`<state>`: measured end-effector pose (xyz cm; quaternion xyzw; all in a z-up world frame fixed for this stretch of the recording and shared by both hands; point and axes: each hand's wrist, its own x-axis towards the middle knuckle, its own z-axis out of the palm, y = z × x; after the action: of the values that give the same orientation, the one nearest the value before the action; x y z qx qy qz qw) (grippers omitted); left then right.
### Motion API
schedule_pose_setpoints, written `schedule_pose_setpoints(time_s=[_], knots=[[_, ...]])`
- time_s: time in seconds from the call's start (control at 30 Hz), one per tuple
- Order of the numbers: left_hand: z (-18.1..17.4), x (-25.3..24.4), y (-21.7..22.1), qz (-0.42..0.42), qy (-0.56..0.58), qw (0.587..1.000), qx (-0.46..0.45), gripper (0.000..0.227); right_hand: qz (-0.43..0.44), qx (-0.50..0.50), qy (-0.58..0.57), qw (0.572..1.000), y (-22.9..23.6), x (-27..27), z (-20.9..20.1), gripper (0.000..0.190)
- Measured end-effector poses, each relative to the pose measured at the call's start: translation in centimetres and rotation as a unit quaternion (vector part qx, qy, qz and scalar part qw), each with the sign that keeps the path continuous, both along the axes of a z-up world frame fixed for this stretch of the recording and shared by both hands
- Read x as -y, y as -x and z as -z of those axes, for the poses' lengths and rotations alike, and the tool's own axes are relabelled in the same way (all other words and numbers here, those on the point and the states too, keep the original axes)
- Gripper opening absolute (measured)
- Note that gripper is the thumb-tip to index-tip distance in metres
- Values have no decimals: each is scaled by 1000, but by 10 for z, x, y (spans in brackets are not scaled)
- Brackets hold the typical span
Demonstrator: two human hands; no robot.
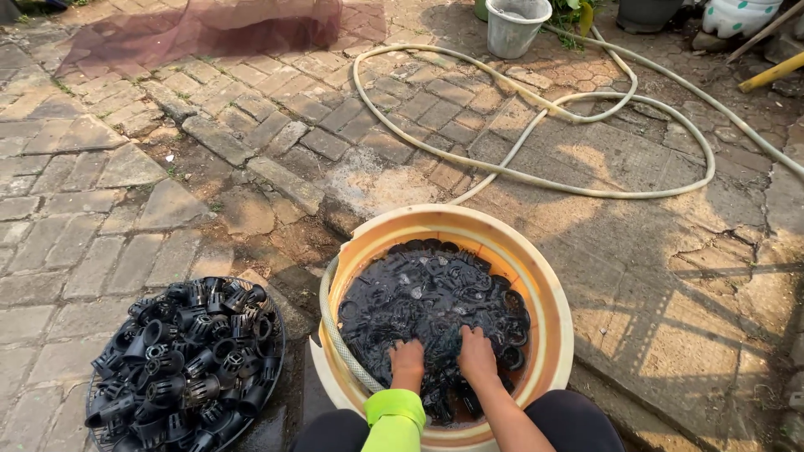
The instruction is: Washing and sorting black plastic hydroponic net pots in a bucket of water.
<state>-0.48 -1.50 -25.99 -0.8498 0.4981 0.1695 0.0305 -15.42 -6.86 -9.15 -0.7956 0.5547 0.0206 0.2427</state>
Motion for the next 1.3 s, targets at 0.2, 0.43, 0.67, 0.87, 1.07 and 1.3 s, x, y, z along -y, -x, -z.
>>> schedule_pose_setpoints(time_s=[0.2,0.43,0.67,0.87,1.07,1.3], knots=[[-96,-8,13,-133,16,991,-26,44,-33,133,-29,990,-10,-8,-3,36],[-182,13,7,-149,53,966,-203,61,14,262,-2,965,-13,8,-21,35],[-247,-5,-44,-110,234,947,-189,88,-14,226,109,968,-1,1,-40,35],[-296,-188,-97,-239,441,847,-177,63,-101,127,81,983,3,8,-3,34],[-158,-412,-124,-471,359,797,-116,72,-140,74,63,985,-1,-1,-16,35],[-184,-477,-138,-583,184,790,-49,116,-74,99,140,982,13,38,51,65]])
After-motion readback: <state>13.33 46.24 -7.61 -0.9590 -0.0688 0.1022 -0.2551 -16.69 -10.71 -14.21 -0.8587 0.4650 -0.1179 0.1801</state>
